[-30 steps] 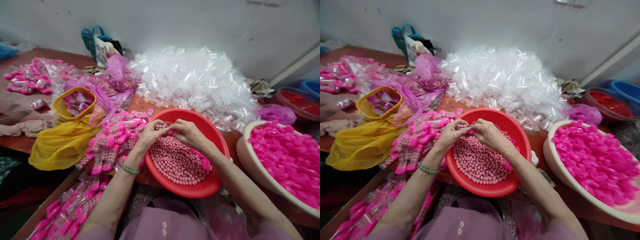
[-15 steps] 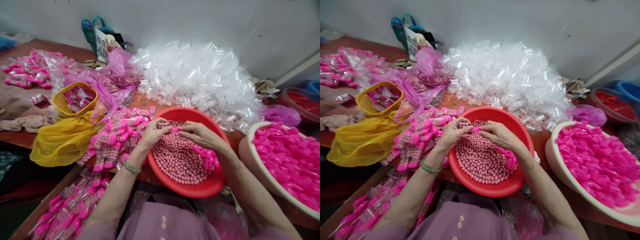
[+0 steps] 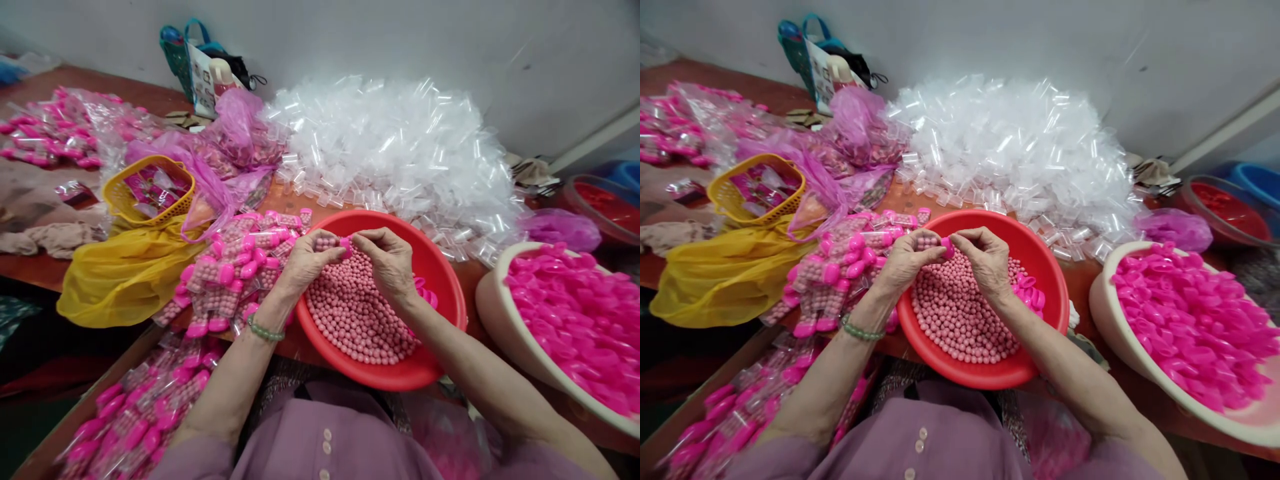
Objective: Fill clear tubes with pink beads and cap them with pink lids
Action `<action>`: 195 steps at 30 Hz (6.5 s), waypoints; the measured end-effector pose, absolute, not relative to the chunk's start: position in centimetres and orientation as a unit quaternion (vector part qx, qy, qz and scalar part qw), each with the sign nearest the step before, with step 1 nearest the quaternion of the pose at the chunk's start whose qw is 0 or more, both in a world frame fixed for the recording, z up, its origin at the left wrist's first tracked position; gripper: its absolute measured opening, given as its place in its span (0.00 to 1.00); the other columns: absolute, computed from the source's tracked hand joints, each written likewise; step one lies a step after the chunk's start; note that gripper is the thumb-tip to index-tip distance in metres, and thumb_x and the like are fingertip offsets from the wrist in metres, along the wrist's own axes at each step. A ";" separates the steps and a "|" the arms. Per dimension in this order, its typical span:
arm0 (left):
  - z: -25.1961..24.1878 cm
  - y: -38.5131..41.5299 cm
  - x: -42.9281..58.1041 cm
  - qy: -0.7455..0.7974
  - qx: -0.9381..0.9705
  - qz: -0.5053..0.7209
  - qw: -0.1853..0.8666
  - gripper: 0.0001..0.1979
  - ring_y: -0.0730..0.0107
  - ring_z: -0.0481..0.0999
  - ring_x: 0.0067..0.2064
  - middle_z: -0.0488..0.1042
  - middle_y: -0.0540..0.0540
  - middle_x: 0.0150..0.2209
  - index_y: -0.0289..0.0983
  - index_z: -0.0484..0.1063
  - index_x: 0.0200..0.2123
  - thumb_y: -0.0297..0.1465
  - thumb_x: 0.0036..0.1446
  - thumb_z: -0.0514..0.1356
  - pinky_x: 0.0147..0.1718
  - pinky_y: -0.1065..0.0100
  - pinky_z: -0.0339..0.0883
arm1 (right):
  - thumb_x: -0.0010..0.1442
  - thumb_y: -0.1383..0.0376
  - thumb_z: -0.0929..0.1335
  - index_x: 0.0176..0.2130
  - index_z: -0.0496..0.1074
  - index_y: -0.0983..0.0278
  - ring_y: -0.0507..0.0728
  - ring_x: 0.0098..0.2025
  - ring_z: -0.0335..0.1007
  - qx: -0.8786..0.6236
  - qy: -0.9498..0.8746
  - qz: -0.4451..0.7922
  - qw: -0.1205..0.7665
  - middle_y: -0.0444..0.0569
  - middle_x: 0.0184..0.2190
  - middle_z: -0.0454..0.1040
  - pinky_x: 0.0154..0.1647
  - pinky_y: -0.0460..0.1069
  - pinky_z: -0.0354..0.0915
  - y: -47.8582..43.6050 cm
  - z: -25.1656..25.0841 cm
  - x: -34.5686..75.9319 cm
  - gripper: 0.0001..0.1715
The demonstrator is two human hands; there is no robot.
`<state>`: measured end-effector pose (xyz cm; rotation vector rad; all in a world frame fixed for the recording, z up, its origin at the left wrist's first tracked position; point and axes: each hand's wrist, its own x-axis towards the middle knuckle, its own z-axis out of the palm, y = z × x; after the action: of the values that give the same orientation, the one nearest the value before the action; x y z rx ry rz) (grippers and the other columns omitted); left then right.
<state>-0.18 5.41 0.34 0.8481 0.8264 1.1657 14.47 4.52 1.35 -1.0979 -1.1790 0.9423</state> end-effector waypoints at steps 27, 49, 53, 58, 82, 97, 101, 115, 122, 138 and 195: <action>0.3 5.4 -0.5 0.319 0.446 0.417 0.725 0.15 0.78 0.70 0.29 0.73 0.51 0.27 0.33 0.74 0.31 0.30 0.38 0.72 0.31 0.73 0.64 | 0.53 0.55 0.75 0.40 0.76 0.61 0.55 0.39 0.75 -0.431 -0.619 0.407 0.515 0.46 0.36 0.78 0.46 0.53 0.71 4.7 2.3 14.7 0.16; -0.1 5.6 -1.3 0.246 0.394 0.371 0.804 0.18 0.77 0.69 0.25 0.72 0.49 0.24 0.32 0.74 0.26 0.40 0.41 0.73 0.26 0.73 0.62 | 0.50 0.46 0.74 0.61 0.58 0.68 0.69 0.54 0.67 -0.342 -0.888 0.069 0.299 0.65 0.53 0.69 0.52 0.62 0.65 4.5 2.1 15.2 0.50; -0.2 5.7 -1.2 0.252 0.354 0.367 0.822 0.21 0.77 0.70 0.26 0.73 0.49 0.24 0.32 0.75 0.26 0.40 0.35 0.76 0.27 0.74 0.64 | 0.54 0.54 0.72 0.61 0.55 0.69 0.69 0.51 0.68 -0.345 -0.891 -0.031 0.293 0.66 0.50 0.71 0.50 0.62 0.64 4.7 1.0 14.7 0.43; 0.2 5.6 -1.2 0.239 0.358 0.348 0.833 0.23 0.78 0.71 0.25 0.74 0.48 0.22 0.29 0.74 0.24 0.41 0.34 0.76 0.27 0.75 0.63 | 0.54 0.57 0.69 0.59 0.57 0.69 0.67 0.45 0.70 -0.315 -0.885 -0.094 0.330 0.62 0.44 0.73 0.44 0.60 0.66 4.9 0.6 14.5 0.38; 0.4 5.7 1.5 0.384 0.151 0.501 0.761 0.11 0.77 0.71 0.24 0.73 0.52 0.21 0.34 0.71 0.23 0.35 0.55 0.61 0.28 0.73 0.68 | 0.52 0.58 0.71 0.56 0.58 0.65 0.64 0.41 0.73 -0.325 -0.879 -0.068 0.342 0.57 0.42 0.74 0.40 0.58 0.69 5.2 0.0 14.4 0.35; 0.4 5.1 2.2 0.455 0.161 0.530 0.697 0.14 0.80 0.65 0.20 0.67 0.54 0.19 0.34 0.66 0.21 0.33 0.58 0.59 0.23 0.76 0.61 | 0.52 0.58 0.70 0.54 0.59 0.67 0.64 0.40 0.73 -0.303 -0.878 -0.105 0.356 0.58 0.40 0.75 0.40 0.58 0.67 5.2 -0.4 14.2 0.34; 1.2 4.9 1.2 0.357 0.150 0.469 0.794 0.22 0.70 0.76 0.29 0.75 0.46 0.25 0.33 0.72 0.27 0.45 0.63 0.53 0.30 0.71 0.70 | 0.51 0.55 0.72 0.54 0.59 0.63 0.61 0.40 0.73 -0.365 -0.852 0.032 0.375 0.54 0.41 0.73 0.39 0.56 0.70 5.3 -0.3 14.6 0.36; 0.8 3.3 -0.2 0.313 0.345 0.480 0.744 0.22 0.67 0.78 0.43 0.79 0.42 0.45 0.34 0.76 0.46 0.34 0.47 0.70 0.44 0.69 0.69 | 0.51 0.43 0.72 0.61 0.59 0.60 0.65 0.59 0.65 -0.361 -0.769 0.387 0.359 0.58 0.59 0.66 0.58 0.61 0.64 5.6 1.1 16.5 0.47; 0.4 2.9 0.7 0.437 0.650 0.478 0.399 0.20 0.63 0.74 0.48 0.78 0.43 0.46 0.37 0.74 0.50 0.30 0.53 0.65 0.52 0.61 0.66 | 0.57 0.31 0.54 0.53 0.67 0.62 0.61 0.43 0.77 -0.397 -0.479 0.687 0.375 0.55 0.42 0.77 0.41 0.56 0.73 5.8 2.1 15.9 0.47; -1.3 3.0 1.2 0.332 0.829 0.376 0.248 0.22 0.57 0.71 0.54 0.76 0.39 0.49 0.34 0.70 0.52 0.21 0.52 0.62 0.56 0.51 0.66 | 0.45 0.35 0.70 0.37 0.73 0.64 0.55 0.26 0.72 -0.413 -0.332 0.772 0.351 0.47 0.25 0.74 0.21 0.46 0.64 5.2 0.8 14.7 0.38; -5.2 -2.1 -13.0 0.521 0.817 0.228 -0.093 0.26 0.43 0.47 0.71 0.60 0.31 0.65 0.36 0.67 0.58 0.36 0.57 0.63 0.64 0.39 0.48 | 0.61 0.50 0.66 0.35 0.74 0.61 0.56 0.37 0.72 -0.560 -0.638 0.353 0.393 0.47 0.33 0.76 0.41 0.51 0.66 6.2 4.7 21.9 0.18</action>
<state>-13.05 -2.12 -5.17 2.7301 1.7416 0.7625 21.94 6.25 4.75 -1.4214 -1.6194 0.8964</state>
